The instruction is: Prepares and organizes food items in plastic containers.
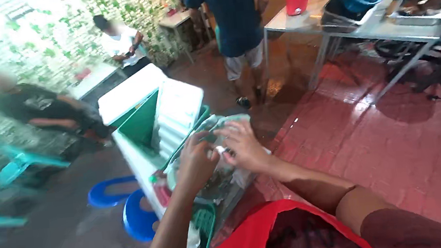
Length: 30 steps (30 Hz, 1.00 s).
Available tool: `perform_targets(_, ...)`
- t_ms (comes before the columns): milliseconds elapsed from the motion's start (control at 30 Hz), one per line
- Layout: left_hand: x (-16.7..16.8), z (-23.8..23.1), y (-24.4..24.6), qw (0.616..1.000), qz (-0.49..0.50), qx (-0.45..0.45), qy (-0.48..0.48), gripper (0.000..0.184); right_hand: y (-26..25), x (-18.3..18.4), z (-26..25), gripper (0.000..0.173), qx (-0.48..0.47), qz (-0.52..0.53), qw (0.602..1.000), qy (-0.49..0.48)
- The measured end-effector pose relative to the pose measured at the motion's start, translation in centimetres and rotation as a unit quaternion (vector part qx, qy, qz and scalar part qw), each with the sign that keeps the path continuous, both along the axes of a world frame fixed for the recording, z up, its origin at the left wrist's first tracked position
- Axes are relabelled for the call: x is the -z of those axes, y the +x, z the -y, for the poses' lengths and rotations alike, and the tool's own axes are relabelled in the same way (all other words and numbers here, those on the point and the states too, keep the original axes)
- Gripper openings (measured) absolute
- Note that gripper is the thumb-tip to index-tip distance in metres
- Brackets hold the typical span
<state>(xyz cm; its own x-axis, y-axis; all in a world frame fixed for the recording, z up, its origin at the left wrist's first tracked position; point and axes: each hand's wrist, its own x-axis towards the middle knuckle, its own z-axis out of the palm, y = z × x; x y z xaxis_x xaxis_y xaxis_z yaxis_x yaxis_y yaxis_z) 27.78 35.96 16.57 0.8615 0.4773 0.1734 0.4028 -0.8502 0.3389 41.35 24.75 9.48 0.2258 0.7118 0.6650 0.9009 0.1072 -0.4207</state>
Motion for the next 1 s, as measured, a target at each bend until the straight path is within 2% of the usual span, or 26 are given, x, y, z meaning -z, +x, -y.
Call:
perform_targets(100,-0.1,0.2,0.4,0.988,0.025,0.078,0.131,0.022,-0.2,-1.5,1.2,0.035,-0.027,-0.01,0.997,-0.072)
perform_targets(167,-0.7,0.4,0.8,0.98,0.026,0.12,0.155,0.021,0.1,-1.5,1.5,0.032,-0.021,0.029,0.997,-0.07)
perform_targets(367,-0.2,-0.3,1.4,0.982,-0.054,0.157,0.09,0.013,0.1,0.6,1.4,0.024,-0.015,0.089,0.996,-0.019)
perform_targets(467,0.8,-0.4,1.8,0.982,-0.098,0.149,0.064,0.019,0.2,2.3,1.6,0.022,-0.016,0.067,0.998,0.0)
perform_targets(533,1.3,-0.3,1.7,0.984,-0.118,0.129,0.039,0.018,0.3,3.3,1.7,0.019,-0.021,0.015,1.0,0.002)
perform_targets(667,3.0,-0.7,1.2,0.99,-0.107,0.089,-0.009,0.018,0.1,3.2,2.2,0.021,-0.012,-0.044,0.998,-0.053)
perform_targets(800,3.4,-0.5,1.4,0.992,-0.091,0.083,-0.039,0.021,-0.5,1.0,2.4,0.023,-0.032,0.024,0.994,-0.104)
perform_targets(900,3.4,-0.4,1.5,0.991,-0.081,0.105,-0.028,0.019,-0.6,0.8,2.6,0.023,-0.023,0.073,0.992,-0.102)
perform_targets(1000,3.8,-0.3,1.3,0.989,-0.082,0.114,-0.038,0.016,-0.2,1.7,3.6,0.025,-0.009,0.028,0.993,-0.114)
